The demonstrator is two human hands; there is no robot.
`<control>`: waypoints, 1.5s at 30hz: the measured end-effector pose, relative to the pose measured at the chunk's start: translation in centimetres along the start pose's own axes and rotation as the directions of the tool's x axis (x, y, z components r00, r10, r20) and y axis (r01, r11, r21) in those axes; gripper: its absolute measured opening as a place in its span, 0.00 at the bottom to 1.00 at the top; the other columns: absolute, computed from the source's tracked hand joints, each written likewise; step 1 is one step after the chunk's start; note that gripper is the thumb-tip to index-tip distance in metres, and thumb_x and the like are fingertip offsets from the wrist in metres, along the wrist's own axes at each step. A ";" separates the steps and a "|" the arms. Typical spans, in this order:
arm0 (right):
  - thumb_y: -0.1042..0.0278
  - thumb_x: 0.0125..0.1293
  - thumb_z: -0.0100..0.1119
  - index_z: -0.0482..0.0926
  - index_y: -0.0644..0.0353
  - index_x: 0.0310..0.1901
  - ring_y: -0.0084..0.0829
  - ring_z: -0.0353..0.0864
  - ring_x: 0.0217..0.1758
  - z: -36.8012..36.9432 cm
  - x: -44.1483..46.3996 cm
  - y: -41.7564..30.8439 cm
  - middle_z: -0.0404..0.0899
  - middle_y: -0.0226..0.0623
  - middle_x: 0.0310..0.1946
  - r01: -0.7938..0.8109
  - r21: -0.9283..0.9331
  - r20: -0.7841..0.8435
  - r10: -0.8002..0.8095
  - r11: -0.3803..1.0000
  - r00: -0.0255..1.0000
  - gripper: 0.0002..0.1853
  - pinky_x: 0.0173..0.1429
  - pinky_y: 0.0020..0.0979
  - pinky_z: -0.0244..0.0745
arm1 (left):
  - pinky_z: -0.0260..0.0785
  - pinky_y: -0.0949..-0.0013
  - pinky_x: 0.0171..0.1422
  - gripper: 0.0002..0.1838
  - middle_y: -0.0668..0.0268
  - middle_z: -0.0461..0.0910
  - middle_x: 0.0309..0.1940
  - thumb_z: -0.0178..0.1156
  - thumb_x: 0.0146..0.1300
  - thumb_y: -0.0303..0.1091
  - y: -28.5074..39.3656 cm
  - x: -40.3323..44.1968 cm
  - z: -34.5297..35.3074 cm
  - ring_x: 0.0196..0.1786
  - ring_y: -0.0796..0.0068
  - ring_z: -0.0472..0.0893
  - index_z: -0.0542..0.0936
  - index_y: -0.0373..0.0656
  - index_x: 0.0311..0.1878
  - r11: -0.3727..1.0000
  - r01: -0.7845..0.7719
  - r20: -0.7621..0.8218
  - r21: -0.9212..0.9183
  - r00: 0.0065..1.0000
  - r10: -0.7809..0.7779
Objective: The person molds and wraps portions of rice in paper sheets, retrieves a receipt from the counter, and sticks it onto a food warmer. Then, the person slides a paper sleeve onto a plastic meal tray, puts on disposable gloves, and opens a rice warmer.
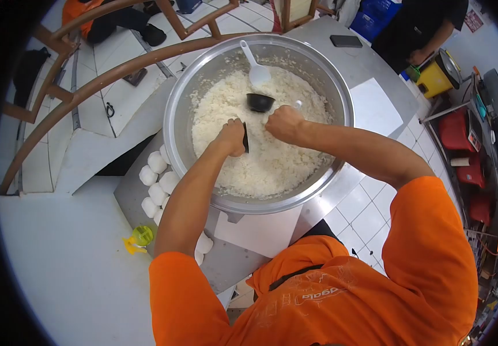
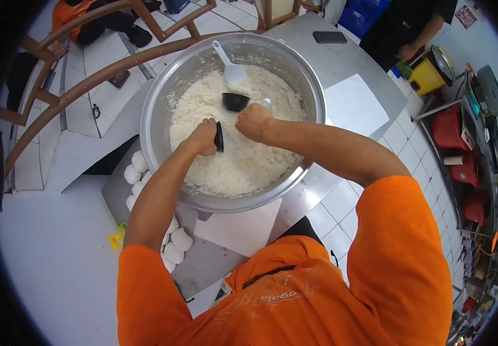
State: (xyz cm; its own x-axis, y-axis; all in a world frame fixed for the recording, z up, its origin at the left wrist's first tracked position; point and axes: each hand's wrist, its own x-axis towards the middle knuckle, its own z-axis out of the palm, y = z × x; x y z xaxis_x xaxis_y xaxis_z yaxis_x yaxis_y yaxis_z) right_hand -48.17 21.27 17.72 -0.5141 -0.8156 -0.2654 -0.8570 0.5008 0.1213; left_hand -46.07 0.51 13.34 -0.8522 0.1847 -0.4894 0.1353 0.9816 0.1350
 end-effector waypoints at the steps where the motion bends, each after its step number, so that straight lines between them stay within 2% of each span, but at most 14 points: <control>1: 0.70 0.62 0.61 0.89 0.57 0.33 0.40 0.91 0.41 -0.6 -1.4 -0.5 0.90 0.41 0.34 0.004 0.015 -0.024 -0.003 1.000 1.000 0.07 0.44 0.40 0.84 | 0.74 0.54 0.67 0.41 0.37 0.71 0.62 0.71 0.46 0.25 0.5 0.0 0.6 0.62 0.39 0.77 0.64 0.24 0.63 0.999 -0.036 -0.002 -0.008 0.999 0.036; 9: 0.70 0.60 0.62 0.90 0.54 0.34 0.39 0.91 0.41 -1.5 -5.8 3.4 0.90 0.38 0.34 -0.167 -0.011 0.062 0.168 0.986 0.984 0.07 0.44 0.38 0.85 | 0.75 0.55 0.67 0.47 0.38 0.71 0.63 0.78 0.38 0.27 2.8 1.1 1.1 0.66 0.41 0.76 0.64 0.24 0.63 0.971 -0.216 0.175 -0.105 0.957 0.232; 13: 0.70 0.61 0.62 0.91 0.56 0.35 0.38 0.91 0.43 -2.4 -3.9 -1.6 0.90 0.40 0.37 -0.185 0.110 0.070 0.178 0.977 0.982 0.08 0.45 0.38 0.85 | 0.75 0.58 0.67 0.50 0.40 0.74 0.61 0.83 0.33 0.32 4.3 1.1 1.0 0.65 0.46 0.78 0.67 0.24 0.61 0.957 -0.212 0.227 -0.197 0.940 0.255; 16: 0.69 0.61 0.62 0.91 0.56 0.36 0.38 0.91 0.44 -3.8 -4.4 -2.1 0.90 0.40 0.37 -0.161 0.135 0.025 0.159 0.978 0.987 0.08 0.45 0.38 0.85 | 0.75 0.61 0.60 0.42 0.46 0.83 0.48 0.83 0.34 0.32 4.0 1.6 2.4 0.55 0.51 0.82 0.72 0.26 0.53 0.849 -0.430 0.086 -0.308 0.876 0.474; 19: 0.67 0.62 0.62 0.91 0.56 0.35 0.38 0.91 0.44 -3.5 -6.2 -1.5 0.90 0.40 0.37 -0.186 0.015 0.107 0.183 0.982 0.977 0.09 0.45 0.38 0.84 | 0.76 0.61 0.58 0.40 0.46 0.83 0.51 0.83 0.35 0.33 6.7 -0.7 -0.3 0.55 0.55 0.83 0.75 0.23 0.53 0.960 -0.160 0.246 -0.232 0.945 0.217; 22: 0.66 0.62 0.62 0.92 0.55 0.35 0.39 0.90 0.43 -1.6 -5.4 -3.8 0.90 0.41 0.36 -0.340 0.126 0.163 0.319 0.932 0.934 0.09 0.44 0.38 0.84 | 0.79 0.59 0.54 0.26 0.50 0.88 0.42 0.84 0.35 0.34 7.7 -0.3 0.3 0.48 0.54 0.87 0.83 0.31 0.38 0.916 -0.240 0.254 -0.320 0.910 0.327; 25: 0.65 0.62 0.63 0.92 0.54 0.38 0.40 0.90 0.42 -4.4 -6.6 -4.7 0.89 0.42 0.36 -0.242 0.344 0.186 0.187 0.907 0.965 0.09 0.44 0.39 0.83 | 0.79 0.59 0.52 0.16 0.57 0.88 0.34 0.83 0.39 0.31 7.9 -0.5 0.9 0.43 0.62 0.86 0.84 0.36 0.27 0.798 -0.128 0.229 -0.589 0.920 0.317; 28: 0.70 0.62 0.62 0.90 0.59 0.42 0.41 0.89 0.40 -5.9 -8.7 -5.2 0.88 0.42 0.33 -0.222 0.349 0.037 0.223 0.911 0.974 0.11 0.43 0.37 0.83 | 0.74 0.66 0.56 0.38 0.53 0.82 0.53 0.78 0.46 0.26 8.0 -3.3 -3.3 0.53 0.66 0.81 0.71 0.28 0.61 0.756 0.040 0.245 -0.653 0.956 0.161; 32: 0.76 0.64 0.57 0.79 0.67 0.61 0.47 0.88 0.44 -7.4 -12.6 -5.2 0.87 0.50 0.38 -0.359 -0.019 -0.304 0.336 0.933 0.891 0.22 0.47 0.39 0.83 | 0.77 0.62 0.56 0.36 0.61 0.83 0.49 0.79 0.45 0.23 6.8 -8.7 -6.8 0.55 0.69 0.82 0.74 0.35 0.59 0.551 -0.229 -0.201 -0.802 0.973 0.111; 34: 0.77 0.68 0.53 0.65 0.72 0.72 0.52 0.87 0.47 -8.6 -14.6 -2.6 0.83 0.57 0.49 -0.337 0.403 -0.295 0.469 0.851 0.833 0.30 0.51 0.43 0.82 | 0.76 0.63 0.61 0.43 0.59 0.79 0.55 0.80 0.46 0.23 5.3 -10.7 -7.4 0.60 0.69 0.80 0.67 0.35 0.64 0.470 -0.359 -0.340 -0.807 0.932 0.127; 38: 0.77 0.73 0.49 0.66 0.74 0.70 0.58 0.85 0.48 -10.1 -16.5 -0.9 0.84 0.60 0.48 -0.020 0.798 -0.350 0.490 0.603 0.798 0.25 0.55 0.50 0.79 | 0.72 0.62 0.69 0.48 0.53 0.74 0.61 0.82 0.48 0.25 5.0 -14.2 -7.7 0.63 0.64 0.78 0.60 0.34 0.67 0.375 -0.447 -0.470 -0.812 0.882 0.032; 40: 0.77 0.75 0.48 0.68 0.70 0.71 0.61 0.83 0.50 -8.6 -15.6 -2.1 0.83 0.61 0.49 0.300 0.842 -0.507 0.464 0.449 0.726 0.24 0.57 0.50 0.77 | 0.72 0.62 0.69 0.49 0.53 0.74 0.60 0.81 0.48 0.24 5.5 -14.7 -7.5 0.63 0.64 0.78 0.58 0.35 0.69 0.450 -0.470 -0.532 -0.759 0.846 -0.014; 43: 0.78 0.78 0.46 0.71 0.63 0.72 0.50 0.87 0.48 -7.3 -13.8 -5.2 0.85 0.60 0.48 0.194 0.886 -0.393 0.460 0.421 0.796 0.23 0.57 0.40 0.77 | 0.71 0.63 0.69 0.54 0.54 0.75 0.59 0.80 0.47 0.22 7.4 -15.2 -7.5 0.63 0.63 0.78 0.55 0.38 0.74 0.466 -0.516 -0.616 -0.719 0.783 -0.083; 45: 0.76 0.76 0.50 0.75 0.64 0.67 0.56 0.85 0.49 -6.8 -12.3 -6.6 0.84 0.63 0.46 0.315 0.888 -0.449 0.481 0.336 0.753 0.20 0.56 0.43 0.77 | 0.71 0.63 0.69 0.59 0.53 0.75 0.59 0.79 0.46 0.21 8.4 -15.5 -7.6 0.62 0.61 0.79 0.50 0.39 0.77 0.511 -0.521 -0.652 -0.684 0.751 -0.107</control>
State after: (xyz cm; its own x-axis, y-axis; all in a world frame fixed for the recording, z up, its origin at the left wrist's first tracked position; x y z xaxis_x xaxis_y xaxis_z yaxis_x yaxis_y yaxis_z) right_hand -36.43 26.03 26.69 -0.8144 -0.5039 0.2878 -0.4194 0.1684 -0.8920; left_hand -35.60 5.55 28.62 -0.9837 0.0017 0.1799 0.1676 0.3721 0.9129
